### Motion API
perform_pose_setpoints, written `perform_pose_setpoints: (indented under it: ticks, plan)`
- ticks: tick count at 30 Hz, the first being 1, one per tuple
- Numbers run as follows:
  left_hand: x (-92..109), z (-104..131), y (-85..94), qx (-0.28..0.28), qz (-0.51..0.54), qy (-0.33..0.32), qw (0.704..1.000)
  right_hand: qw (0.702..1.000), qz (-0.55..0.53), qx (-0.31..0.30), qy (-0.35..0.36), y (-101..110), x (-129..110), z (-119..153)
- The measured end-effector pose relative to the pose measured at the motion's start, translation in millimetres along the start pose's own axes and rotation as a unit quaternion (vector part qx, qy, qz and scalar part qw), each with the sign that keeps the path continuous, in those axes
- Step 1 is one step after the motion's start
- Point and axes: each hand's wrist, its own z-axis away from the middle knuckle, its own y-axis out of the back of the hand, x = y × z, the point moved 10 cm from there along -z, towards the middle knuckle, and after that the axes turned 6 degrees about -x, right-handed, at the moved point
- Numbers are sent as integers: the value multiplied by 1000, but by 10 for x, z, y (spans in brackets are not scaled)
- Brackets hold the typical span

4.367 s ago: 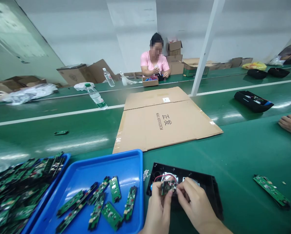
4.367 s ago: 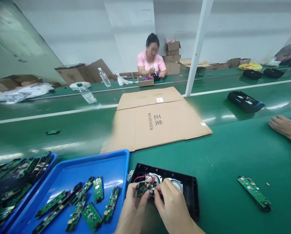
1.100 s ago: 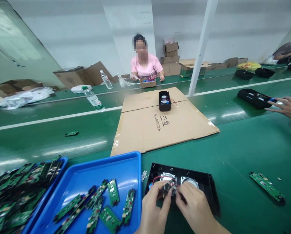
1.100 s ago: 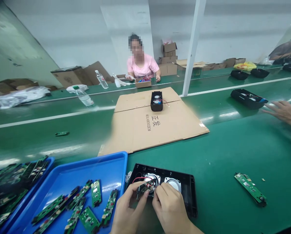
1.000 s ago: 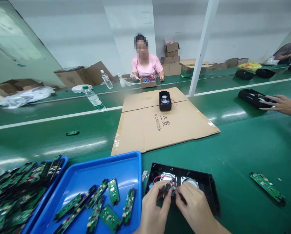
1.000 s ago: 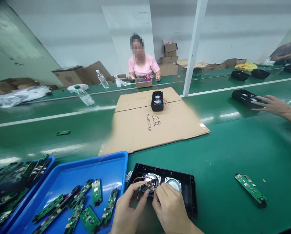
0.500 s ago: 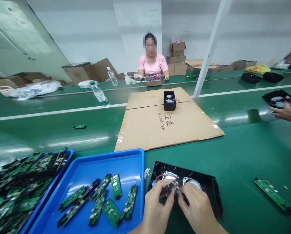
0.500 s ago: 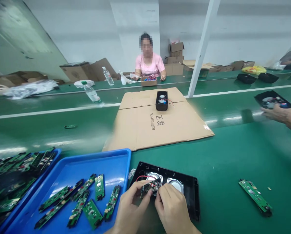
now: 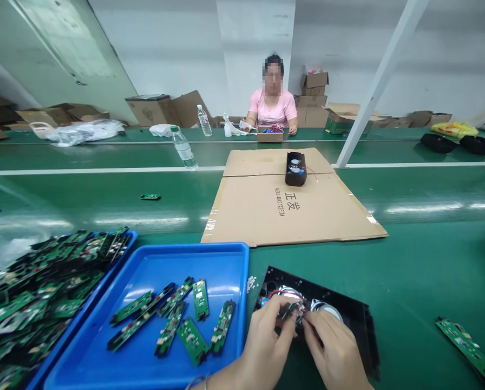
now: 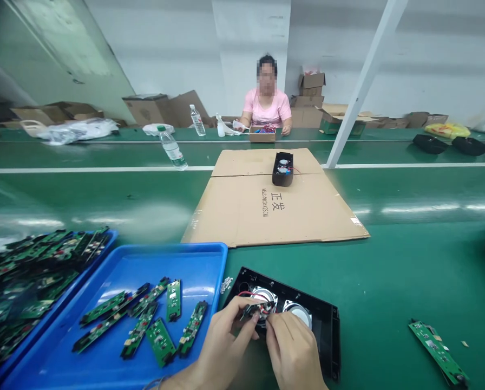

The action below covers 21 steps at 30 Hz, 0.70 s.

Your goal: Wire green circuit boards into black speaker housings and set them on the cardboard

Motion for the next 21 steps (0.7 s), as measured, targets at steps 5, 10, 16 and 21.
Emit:
perform_pose_setpoints:
  ticks: [5,10,16,21]
  plan:
    - [-15,-4,-20,-10,-1,6,1000,1000,5,8,7,0,-4,39]
    - [-91,1,-60,-15,35,35,999,1000,11,10,2,-6,21,66]
    - [-92,-46,34,13,43,35,998,999,25,31,-15,102,-34,-94]
    - [-68,-53,74,20,65,34,997,999,27,25,-16,173,-49,-175]
